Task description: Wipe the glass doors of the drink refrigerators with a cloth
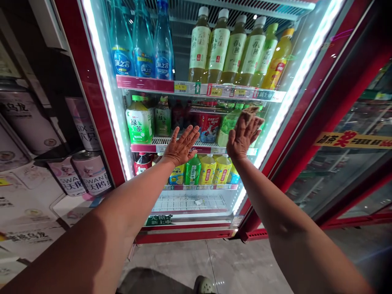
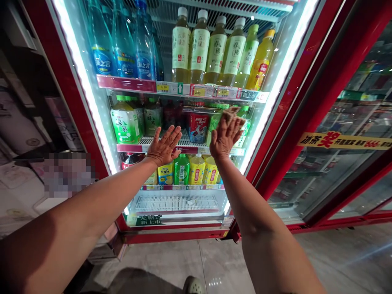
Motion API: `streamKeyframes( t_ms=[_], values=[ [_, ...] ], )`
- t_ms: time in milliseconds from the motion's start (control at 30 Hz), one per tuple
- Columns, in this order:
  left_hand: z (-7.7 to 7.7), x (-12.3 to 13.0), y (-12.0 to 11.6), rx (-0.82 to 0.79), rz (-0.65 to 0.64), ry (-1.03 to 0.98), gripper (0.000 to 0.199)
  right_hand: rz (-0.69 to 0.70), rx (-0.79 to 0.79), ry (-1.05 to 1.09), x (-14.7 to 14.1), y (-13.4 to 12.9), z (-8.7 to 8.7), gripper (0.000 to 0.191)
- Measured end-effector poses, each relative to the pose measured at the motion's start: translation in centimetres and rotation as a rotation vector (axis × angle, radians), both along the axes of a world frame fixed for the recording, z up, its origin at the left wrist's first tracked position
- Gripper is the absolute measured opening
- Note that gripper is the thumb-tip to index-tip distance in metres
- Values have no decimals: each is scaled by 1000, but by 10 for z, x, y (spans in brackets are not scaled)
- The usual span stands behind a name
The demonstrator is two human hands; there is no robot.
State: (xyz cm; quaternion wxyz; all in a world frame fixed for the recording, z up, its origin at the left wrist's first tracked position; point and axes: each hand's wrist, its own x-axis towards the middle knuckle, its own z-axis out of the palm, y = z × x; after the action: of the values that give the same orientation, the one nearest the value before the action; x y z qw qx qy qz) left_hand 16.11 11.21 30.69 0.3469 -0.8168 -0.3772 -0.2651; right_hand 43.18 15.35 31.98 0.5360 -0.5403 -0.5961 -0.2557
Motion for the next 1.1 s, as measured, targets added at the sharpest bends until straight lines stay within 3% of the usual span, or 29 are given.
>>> streamKeyframes(
  t_ms=[100,167,300,433,567,667,800,933,1100],
  values=[
    [1,0,-1,-13,9,0,81,75,-42,-245,-22,-12,-8,65],
    [1,0,-1,-16,11,2,80,105,-61,-351,-20,-18,-16,62],
    [0,0,1,-9,7,6,82,49,-36,-234,-3,-10,-18,63],
    [0,0,2,6,1,2,84,-12,11,-53,-24,-4,-8,67],
    [-1,-1,0,28,-2,-8,83,75,-30,-252,-61,-20,-10,64],
    [-3,-1,-2,48,3,-17,82,144,-80,-416,-63,-30,-18,60],
    [-7,-3,0,83,9,-48,79,111,-51,-358,-54,-25,-15,60],
    [-12,-6,6,119,-41,-83,83,48,19,-253,-79,-18,-4,64],
    [-15,-11,10,154,-111,-114,92,142,-36,-498,-108,-26,-12,63]
  ],
)
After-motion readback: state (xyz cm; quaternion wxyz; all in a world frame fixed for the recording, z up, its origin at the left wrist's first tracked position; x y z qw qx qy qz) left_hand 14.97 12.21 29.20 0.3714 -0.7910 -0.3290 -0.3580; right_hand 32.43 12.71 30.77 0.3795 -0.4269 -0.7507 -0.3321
